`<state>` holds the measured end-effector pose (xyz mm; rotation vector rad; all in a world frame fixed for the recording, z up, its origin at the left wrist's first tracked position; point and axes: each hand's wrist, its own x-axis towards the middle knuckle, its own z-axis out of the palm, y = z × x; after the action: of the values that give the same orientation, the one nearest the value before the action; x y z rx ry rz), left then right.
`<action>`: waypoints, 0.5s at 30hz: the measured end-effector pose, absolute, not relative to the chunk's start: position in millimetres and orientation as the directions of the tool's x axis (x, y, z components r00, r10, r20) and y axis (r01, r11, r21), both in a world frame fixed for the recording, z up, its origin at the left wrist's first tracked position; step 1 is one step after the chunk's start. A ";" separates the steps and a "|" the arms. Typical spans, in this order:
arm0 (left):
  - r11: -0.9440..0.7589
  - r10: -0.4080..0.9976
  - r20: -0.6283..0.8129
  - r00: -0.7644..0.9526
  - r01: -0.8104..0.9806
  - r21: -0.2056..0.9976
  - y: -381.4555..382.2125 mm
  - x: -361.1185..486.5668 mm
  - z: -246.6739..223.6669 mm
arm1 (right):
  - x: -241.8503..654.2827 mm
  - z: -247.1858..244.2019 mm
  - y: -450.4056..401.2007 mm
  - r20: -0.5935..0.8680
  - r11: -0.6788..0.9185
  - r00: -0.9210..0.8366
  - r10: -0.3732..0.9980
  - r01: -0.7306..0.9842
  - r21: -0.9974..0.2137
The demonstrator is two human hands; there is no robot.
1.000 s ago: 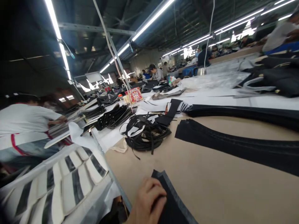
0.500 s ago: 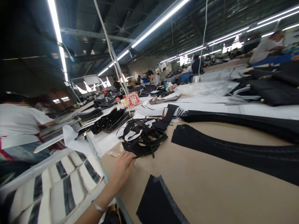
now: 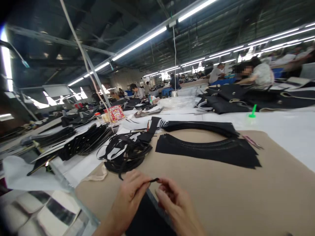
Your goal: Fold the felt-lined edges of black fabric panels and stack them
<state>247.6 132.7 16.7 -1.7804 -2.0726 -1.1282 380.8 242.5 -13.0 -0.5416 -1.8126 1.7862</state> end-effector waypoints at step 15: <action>0.087 0.913 0.275 -0.302 0.801 0.592 96.2 218.9 65.9 | 521.1 31.9 301.2 0.140 0.026 -0.329 0.934 -0.327 -0.945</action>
<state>218.9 96.2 65.9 -1.9409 -2.4305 -1.1221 521.1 301.2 31.9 -0.7134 -1.2455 1.5304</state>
